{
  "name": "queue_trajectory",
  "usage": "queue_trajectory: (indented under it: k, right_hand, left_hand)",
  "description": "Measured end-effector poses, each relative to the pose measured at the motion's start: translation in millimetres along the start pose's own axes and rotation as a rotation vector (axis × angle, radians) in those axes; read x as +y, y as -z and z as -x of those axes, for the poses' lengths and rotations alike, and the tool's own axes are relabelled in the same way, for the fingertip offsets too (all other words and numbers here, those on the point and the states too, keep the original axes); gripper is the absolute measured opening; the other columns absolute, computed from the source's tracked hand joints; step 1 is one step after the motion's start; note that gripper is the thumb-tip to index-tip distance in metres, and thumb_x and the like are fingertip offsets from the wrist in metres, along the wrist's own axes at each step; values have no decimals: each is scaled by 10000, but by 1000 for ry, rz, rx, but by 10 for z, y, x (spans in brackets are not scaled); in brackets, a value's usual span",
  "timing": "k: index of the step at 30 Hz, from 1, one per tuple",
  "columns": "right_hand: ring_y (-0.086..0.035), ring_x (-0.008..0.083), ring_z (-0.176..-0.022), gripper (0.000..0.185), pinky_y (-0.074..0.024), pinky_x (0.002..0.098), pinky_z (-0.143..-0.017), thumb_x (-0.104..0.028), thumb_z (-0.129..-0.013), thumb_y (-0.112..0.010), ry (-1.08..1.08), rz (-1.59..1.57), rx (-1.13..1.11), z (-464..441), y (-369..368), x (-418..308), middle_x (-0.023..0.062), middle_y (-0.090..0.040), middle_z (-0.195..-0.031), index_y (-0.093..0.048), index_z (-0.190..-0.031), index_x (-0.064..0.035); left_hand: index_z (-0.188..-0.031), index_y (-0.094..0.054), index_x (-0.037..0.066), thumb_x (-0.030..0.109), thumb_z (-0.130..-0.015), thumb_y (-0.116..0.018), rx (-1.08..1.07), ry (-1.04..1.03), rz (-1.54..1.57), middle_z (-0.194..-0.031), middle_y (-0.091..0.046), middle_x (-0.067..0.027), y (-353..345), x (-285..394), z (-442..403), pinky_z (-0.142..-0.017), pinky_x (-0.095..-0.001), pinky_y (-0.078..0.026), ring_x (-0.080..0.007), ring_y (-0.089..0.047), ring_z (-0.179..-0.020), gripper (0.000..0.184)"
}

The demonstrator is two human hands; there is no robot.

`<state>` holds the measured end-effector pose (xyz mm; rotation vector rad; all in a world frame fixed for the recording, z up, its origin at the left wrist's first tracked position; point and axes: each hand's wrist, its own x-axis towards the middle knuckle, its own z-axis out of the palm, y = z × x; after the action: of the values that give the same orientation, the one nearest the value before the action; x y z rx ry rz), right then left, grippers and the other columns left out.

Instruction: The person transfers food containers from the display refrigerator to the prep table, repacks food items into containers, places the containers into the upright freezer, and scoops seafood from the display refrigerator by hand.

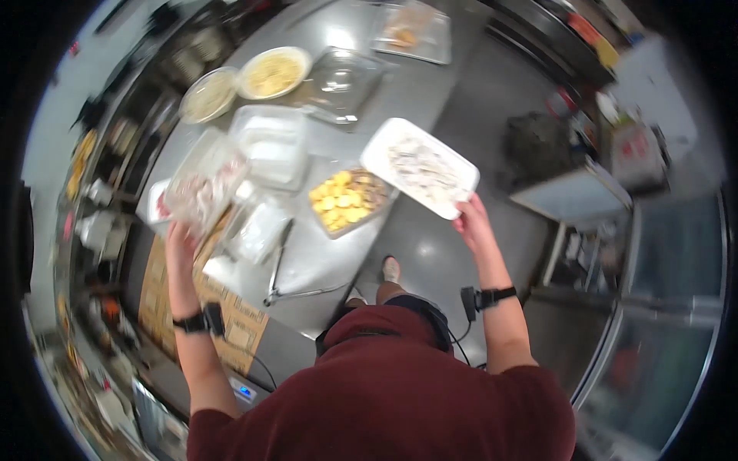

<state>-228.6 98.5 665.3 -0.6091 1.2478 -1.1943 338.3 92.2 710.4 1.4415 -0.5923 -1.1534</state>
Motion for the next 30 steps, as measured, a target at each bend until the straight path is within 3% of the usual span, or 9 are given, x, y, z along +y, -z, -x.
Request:
queue_trajectory:
  k: [2, 6, 10, 14, 16, 22, 25, 28, 30]
  right_hand:
    - [-405, 43, -425, 333, -289, 172, -339, -87, -767, -500, 20, 20, 16, 209, -65, -143, 13, -536, -711, -442, -1094, -67]
    - [-400, 38, -408, 322, -284, 165, -332, -105, -782, -510, 29, 49, 2, 558, 210, -268, -9, -518, -662, -445, -1095, -69]
    - [-393, 18, -402, 295, -289, 157, -333, -119, -794, -522, -5, 34, 2, 880, 676, -344, -23, -512, -648, -454, -1079, -85]
    - [-398, 8, -405, 276, -306, 157, -340, -121, -805, -511, -34, -15, -40, 754, 919, -296, -36, -508, -635, -463, -1076, -108]
    - [-427, 16, -401, 299, -332, 156, -338, -109, -809, -510, -92, -81, -20, 749, 973, -326, -22, -516, -634, -449, -1100, -76]
    - [-466, 39, -451, 274, -373, 167, -396, -141, -831, -472, -56, -13, 11, 782, 1374, -187, 1, -534, -710, -444, -1085, -41]
    - [-446, 74, -513, 370, -367, 213, -438, -183, -855, -418, -136, -89, 107, 859, 1715, -228, 41, -535, -795, -394, -1188, -23]
    - [-445, 100, -593, 434, -388, 242, -508, -201, -852, -403, -225, -140, 89, 907, 2078, -147, 55, -527, -852, -346, -1243, -22]
    - [-464, 101, -642, 438, -415, 249, -559, -196, -842, -407, -213, -124, 128, 911, 2230, -120, 48, -516, -866, -344, -1240, -25]
  left_hand:
    - [-1069, -503, 79, 178, -837, -467, -235, 64, -62, -970, -557, -31, -227, -24, 299, -666, -265, -486, -144, -571, -828, 255]
    - [-1069, -504, 80, 238, -847, -466, -313, 215, -180, -999, -574, -37, -694, -453, 709, -660, -251, -485, -155, -587, -868, 275]
    - [-928, -516, 93, 159, -808, -515, -525, 292, -301, -898, -565, -10, -1409, -823, 897, -655, -266, -466, -110, -552, -796, 137]
    - [-842, -508, 105, 106, -790, -537, -812, 374, -328, -821, -561, 8, -2467, -1236, 505, -622, -231, -457, -80, -545, -734, 59]
    - [-794, -500, 99, 75, -793, -528, -907, 416, -284, -773, -560, 6, -3004, -1128, 582, -588, -198, -444, -65, -542, -696, 37]
    - [-774, -480, 72, 50, -820, -529, -1141, 429, -338, -738, -541, 1, -3905, -1491, 706, -517, -163, -387, -44, -498, -617, 71]
    - [-761, -468, 70, 39, -819, -527, -1264, 467, -372, -716, -525, 5, -4340, -1678, 813, -474, -173, -326, -31, -433, -555, 89]
    - [-748, -457, 78, 26, -816, -518, -1379, 448, -489, -707, -522, 4, -4730, -1763, 940, -500, -179, -346, -32, -443, -570, 105]
    - [-934, -508, 47, 13, -810, -505, -1458, 477, -483, -823, -553, -14, -4920, -1849, 950, -576, -183, -382, -56, -491, -674, 128]
